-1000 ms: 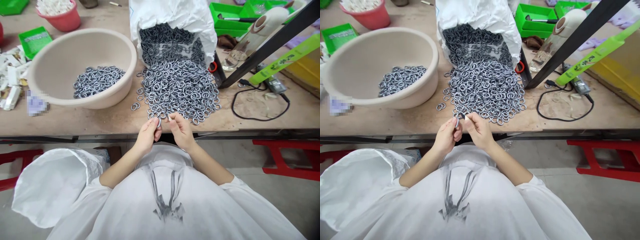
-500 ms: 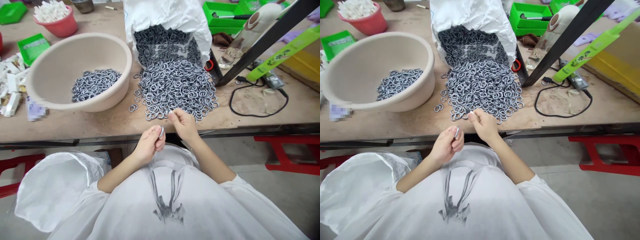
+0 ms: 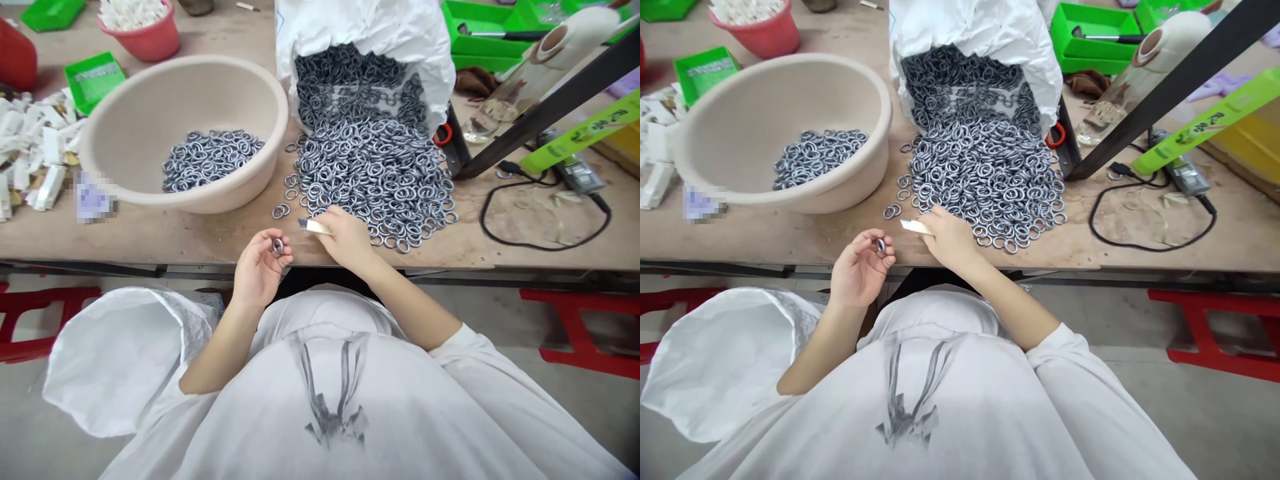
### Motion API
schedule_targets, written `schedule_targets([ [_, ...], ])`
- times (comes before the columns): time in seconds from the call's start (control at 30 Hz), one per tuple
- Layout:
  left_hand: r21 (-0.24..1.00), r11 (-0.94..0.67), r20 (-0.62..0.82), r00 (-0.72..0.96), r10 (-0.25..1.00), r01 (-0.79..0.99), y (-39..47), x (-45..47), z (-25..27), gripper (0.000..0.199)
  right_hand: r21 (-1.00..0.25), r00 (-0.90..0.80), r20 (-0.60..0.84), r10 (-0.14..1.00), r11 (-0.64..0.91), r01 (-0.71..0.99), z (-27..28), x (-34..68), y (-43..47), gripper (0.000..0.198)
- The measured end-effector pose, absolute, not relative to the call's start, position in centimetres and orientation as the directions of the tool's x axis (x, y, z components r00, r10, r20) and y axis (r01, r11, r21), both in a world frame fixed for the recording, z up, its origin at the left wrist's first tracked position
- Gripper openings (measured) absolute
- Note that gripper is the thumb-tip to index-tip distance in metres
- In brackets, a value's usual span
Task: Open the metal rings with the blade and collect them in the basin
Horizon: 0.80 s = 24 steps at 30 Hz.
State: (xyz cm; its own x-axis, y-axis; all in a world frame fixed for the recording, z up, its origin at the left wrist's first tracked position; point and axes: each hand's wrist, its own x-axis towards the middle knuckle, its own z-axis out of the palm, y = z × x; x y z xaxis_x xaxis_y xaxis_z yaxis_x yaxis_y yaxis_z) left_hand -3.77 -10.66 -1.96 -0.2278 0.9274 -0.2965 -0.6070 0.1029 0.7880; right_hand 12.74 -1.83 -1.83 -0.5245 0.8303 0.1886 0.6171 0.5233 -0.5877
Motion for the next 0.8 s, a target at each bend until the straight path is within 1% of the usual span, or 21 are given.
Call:
schedule_targets([
  [0.07,0.754,0.17,-0.334,-0.148,0.931,-0.635,-10.7,-2.9,-2.0,0.027,-0.843,-0.467,0.186,0.864,0.385,0.376,-1.6,13.0,-2.2,0.019],
  [0.1,0.745,0.215,-0.349,-0.095,0.932,-0.632,-10.6,-2.3,-2.0,0.03,-0.933,-0.466,0.146,0.873,0.278,0.228,-1.5,13.1,-2.5,0.024],
  [0.13,0.74,0.27,-0.363,-0.028,0.931,-0.616,-10.6,-1.7,-1.9,0.034,-0.983,-0.483,0.093,0.871,0.157,0.094,-1.4,13.1,-3.0,0.029],
  [0.2,0.737,0.379,-0.379,0.12,0.917,-0.56,-10.6,-0.4,-1.9,0.043,-0.996,-0.518,0.008,0.855,-0.042,-0.085,-1.5,13.1,-4.0,0.037],
  [0.27,0.739,0.431,-0.373,0.218,0.902,-0.518,-10.6,0.5,-1.8,0.049,-0.98,-0.505,-0.026,0.863,-0.121,-0.156,-1.9,13.1,-4.8,0.041],
  [0.3,0.738,0.435,-0.365,0.236,0.9,-0.516,-10.6,0.8,-1.8,0.049,-0.979,-0.489,-0.028,0.872,-0.124,-0.165,-2.1,13.1,-5.1,0.041],
  [0.37,0.734,0.423,-0.358,0.226,0.906,-0.532,-10.6,1.1,-1.7,0.049,-0.986,-0.452,-0.007,0.892,-0.082,-0.147,-2.4,13.2,-5.5,0.04],
  [0.53,0.779,0.34,-0.341,0.1,0.935,-0.526,-10.7,1.3,-1.8,0.045,-0.981,-0.373,0.179,0.91,0.196,0.006,-2.5,13.9,-5.8,0.043],
  [0.67,0.792,0.331,-0.333,0.09,0.939,-0.513,-10.8,1.4,-1.6,0.044,-0.969,-0.398,0.176,0.9,0.229,0.088,-2.3,14.6,-5.9,0.042],
  [0.73,0.784,0.329,-0.343,0.075,0.936,-0.527,-10.8,1.4,-1.5,0.041,-0.937,-0.416,0.219,0.883,0.309,0.163,-2.0,15.1,-6.0,0.043],
  [0.8,0.765,0.336,-0.369,0.053,0.928,-0.55,-10.8,1.5,-1.4,0.037,-0.864,-0.461,0.275,0.844,0.427,0.266,-1.7,15.6,-6.4,0.043],
])
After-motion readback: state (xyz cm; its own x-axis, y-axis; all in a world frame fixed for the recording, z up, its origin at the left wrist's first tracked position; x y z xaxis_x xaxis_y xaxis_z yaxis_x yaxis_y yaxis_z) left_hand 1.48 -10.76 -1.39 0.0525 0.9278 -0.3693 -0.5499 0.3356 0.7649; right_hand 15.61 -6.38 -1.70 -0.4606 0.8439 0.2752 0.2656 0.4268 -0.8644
